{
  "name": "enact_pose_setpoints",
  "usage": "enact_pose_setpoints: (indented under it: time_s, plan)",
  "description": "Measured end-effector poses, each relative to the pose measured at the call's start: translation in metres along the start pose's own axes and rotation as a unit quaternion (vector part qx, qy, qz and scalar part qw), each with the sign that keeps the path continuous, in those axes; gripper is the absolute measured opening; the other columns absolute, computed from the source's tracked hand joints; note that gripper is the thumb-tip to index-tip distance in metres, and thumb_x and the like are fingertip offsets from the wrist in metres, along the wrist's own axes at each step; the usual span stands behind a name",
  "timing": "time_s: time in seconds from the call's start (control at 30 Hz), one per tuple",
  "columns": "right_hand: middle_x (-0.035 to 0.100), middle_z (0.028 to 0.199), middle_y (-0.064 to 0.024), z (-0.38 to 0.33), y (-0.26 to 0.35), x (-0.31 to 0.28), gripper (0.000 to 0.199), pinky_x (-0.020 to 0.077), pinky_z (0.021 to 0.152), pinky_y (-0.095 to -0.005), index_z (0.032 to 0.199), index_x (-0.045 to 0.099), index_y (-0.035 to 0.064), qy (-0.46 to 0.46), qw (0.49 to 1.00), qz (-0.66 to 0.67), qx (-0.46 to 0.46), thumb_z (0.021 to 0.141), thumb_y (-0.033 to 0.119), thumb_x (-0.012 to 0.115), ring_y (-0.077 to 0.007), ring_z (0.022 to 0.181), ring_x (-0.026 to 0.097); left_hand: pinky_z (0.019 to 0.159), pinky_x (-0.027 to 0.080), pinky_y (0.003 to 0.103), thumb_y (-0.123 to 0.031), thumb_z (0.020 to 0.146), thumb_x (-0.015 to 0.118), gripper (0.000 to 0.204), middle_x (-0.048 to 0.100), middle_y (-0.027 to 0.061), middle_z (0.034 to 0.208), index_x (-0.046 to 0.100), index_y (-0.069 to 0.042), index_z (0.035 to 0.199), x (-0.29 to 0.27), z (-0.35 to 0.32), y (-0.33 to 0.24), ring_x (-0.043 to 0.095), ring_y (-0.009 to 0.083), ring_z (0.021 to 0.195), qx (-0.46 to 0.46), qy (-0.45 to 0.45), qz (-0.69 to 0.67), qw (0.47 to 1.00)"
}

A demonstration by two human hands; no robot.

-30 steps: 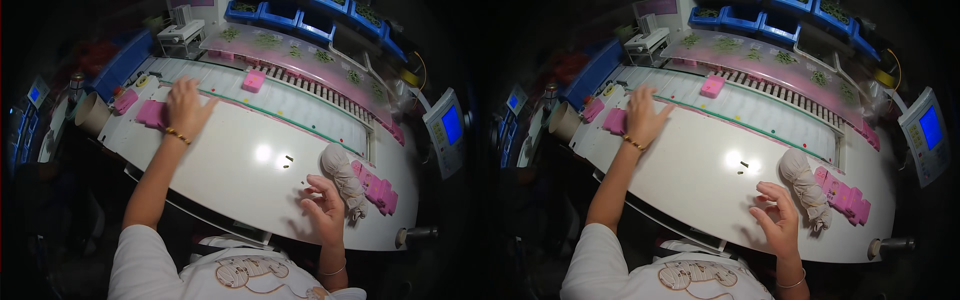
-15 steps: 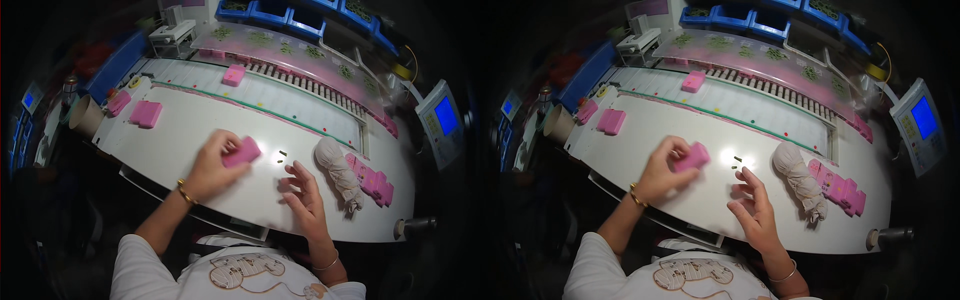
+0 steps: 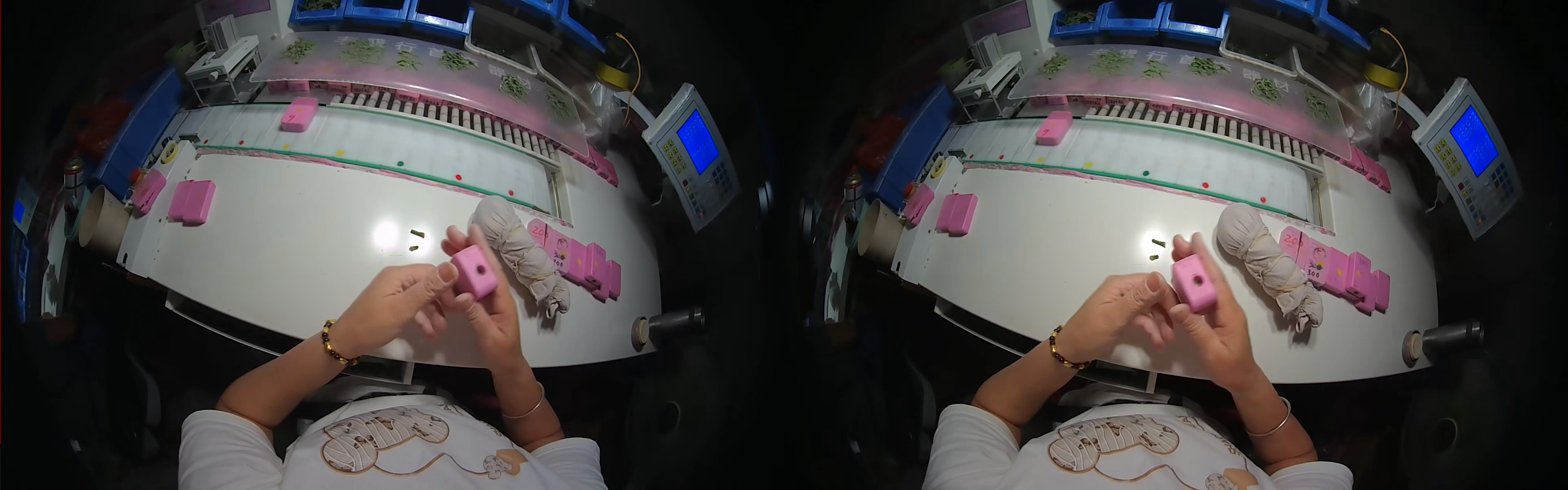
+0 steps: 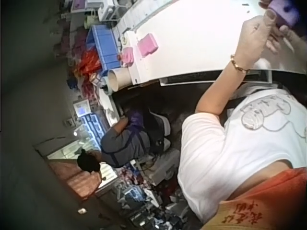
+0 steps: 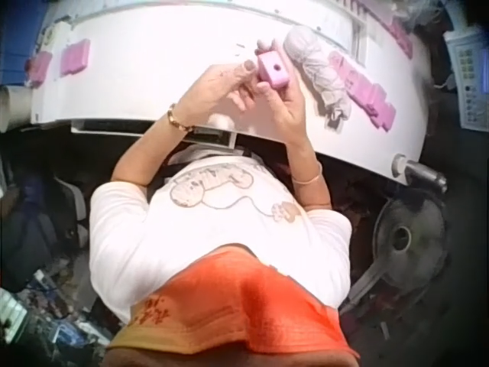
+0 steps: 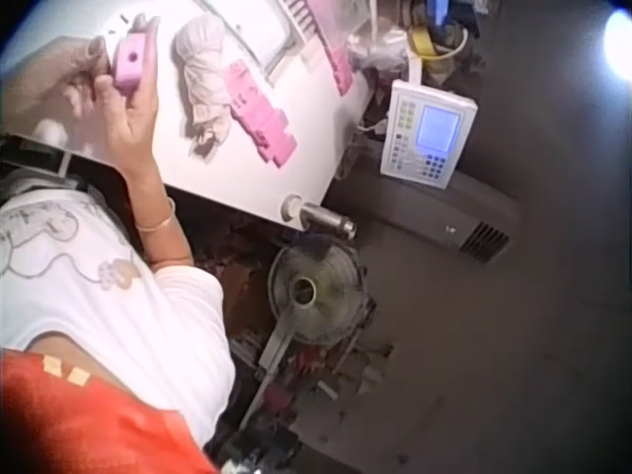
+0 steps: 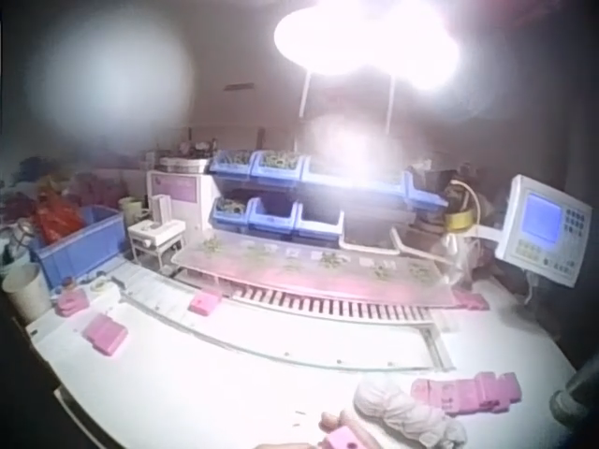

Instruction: The person is manually assembling small decorative plastic items using pink molds and green leaf-shaped components.

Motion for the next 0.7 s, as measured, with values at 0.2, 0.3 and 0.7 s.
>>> enact_pose_setpoints:
  time_s: [0.2, 0.3, 0.7]
  plan:
    - [0.039, 0.150, -0.0208, 0.002, 0.005, 0.008, 0.068, 0.0327, 0.112, -0.0386, 0.149, 0.026, -0.0028, 0.005, 0.995, -0.085, -0.052, 0.094, 0.011, 0.063, -0.0284, 0.138, 0.040, 0.069, 0.051, 0.025, -0.041, 0.102, 0.047, 0.044, 0.063, 0.0050, 0.083, 0.061, 0.000, 0.092, 0.011, 0.001, 0.000, 0.061, 0.0108, 0.074, 0.010, 0.009, -0.037, 0.999]
    - [0.047, 0.143, -0.0201, 0.003, -0.009, -0.006, 0.061, 0.0400, 0.107, -0.0375, 0.146, 0.034, -0.0030, -0.061, 0.998, 0.012, -0.002, 0.095, 0.015, 0.063, -0.0267, 0.132, 0.047, 0.077, 0.050, 0.026, -0.025, 0.104, 0.047, 0.032, 0.063, 0.0056, 0.086, 0.060, 0.002, 0.094, 0.012, 0.002, 0.001, 0.061, 0.0113, 0.082, 0.028, 0.004, -0.013, 1.000]
    - [0.057, 0.125, -0.0173, 0.003, -0.037, -0.044, 0.054, 0.0558, 0.090, -0.0415, 0.138, 0.042, -0.0023, -0.176, 0.929, 0.298, 0.127, 0.102, 0.037, 0.049, -0.0285, 0.117, 0.058, 0.086, 0.046, 0.028, -0.018, 0.101, 0.044, 0.028, 0.061, 0.0067, 0.100, 0.062, 0.003, 0.098, -0.028, -0.019, -0.033, 0.058, 0.0113, 0.092, 0.134, -0.079, 0.228, 0.961]
Point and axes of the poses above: each hand's wrist, its own z-axis towards the middle knuckle, its own x-axis out of the palm, y = z × x, the point moved 10 cm from there along z, towards the middle knuckle
